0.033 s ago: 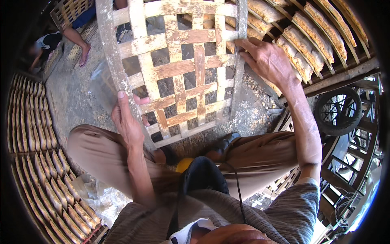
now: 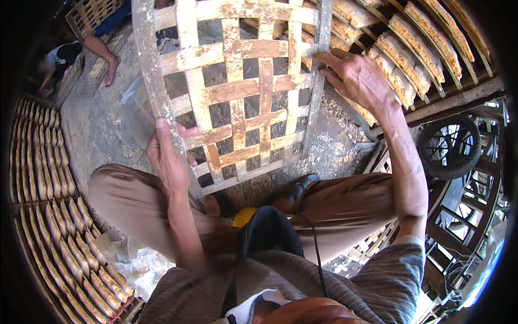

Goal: The person assembles a wooden lattice by hand, interlocking slats and adjusting the frame. They repeatedly lift, rotate, and align the lattice pieces, then place the assembled unit on the floor among other similar items.

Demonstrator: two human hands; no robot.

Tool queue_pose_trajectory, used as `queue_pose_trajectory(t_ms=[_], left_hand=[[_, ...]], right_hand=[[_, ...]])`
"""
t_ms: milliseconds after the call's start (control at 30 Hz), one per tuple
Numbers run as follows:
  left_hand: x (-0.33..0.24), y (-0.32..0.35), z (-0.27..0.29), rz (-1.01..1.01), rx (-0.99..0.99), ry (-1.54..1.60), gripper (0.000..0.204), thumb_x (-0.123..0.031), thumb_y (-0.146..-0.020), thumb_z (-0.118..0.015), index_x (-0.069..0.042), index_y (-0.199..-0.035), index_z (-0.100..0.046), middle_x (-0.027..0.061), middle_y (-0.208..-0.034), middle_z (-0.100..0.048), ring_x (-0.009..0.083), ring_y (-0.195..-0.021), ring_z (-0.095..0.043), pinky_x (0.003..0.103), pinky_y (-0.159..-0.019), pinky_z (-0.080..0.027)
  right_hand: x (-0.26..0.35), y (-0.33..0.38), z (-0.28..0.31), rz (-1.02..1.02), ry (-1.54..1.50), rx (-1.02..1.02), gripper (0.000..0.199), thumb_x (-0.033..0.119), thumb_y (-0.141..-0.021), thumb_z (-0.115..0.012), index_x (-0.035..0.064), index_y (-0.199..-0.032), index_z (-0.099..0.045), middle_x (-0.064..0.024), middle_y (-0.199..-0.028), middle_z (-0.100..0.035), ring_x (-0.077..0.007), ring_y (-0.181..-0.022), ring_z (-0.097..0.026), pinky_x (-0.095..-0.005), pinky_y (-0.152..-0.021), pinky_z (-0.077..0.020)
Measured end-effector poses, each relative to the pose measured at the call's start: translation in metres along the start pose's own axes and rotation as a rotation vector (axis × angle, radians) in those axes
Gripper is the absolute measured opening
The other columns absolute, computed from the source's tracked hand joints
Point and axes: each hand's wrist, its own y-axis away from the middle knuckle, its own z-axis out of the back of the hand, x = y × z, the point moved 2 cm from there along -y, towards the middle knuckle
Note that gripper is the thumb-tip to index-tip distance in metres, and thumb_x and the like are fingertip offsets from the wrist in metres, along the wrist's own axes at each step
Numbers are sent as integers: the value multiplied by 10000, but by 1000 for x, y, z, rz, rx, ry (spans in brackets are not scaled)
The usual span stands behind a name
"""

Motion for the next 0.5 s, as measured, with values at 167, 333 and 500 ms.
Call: queue_pose_trajectory(t_ms=[167, 333, 500], left_hand=[[-8, 3, -2, 1, 65, -97, 517, -531, -1076, -494, -50, -969, -652, 160, -795, -729, 102, -590, -623, 235, -403, -398], [-10, 1, -5, 9, 84, -97, 525, -536, -1068, -507, -43, -963, -653, 171, -791, -733, 113, -547, -607, 236, -394, -399], [-7, -3, -4, 42, 46, -85, 541, -556, -1052, -528, -35, -975, -651, 185, -825, -741, 130, -564, -619, 244, -385, -398]], right_hand=[[0, 3, -8, 69, -292, 86, 254, 169, -897, -785, 88, -1136, -757, -108, -1017, -772, -198, -823, -753, -355, -704, -629], [-7, 9, -35, 132, -370, 37, 124, 108, -925, -741, 42, -1028, -767, -144, -924, -773, -236, -778, -751, -381, -726, -621], [1, 7, -35, -12, -410, 89, 108, 114, -991, -677, 16, -954, -701, -115, -754, -694, -205, -634, -658, -422, -616, -549]])
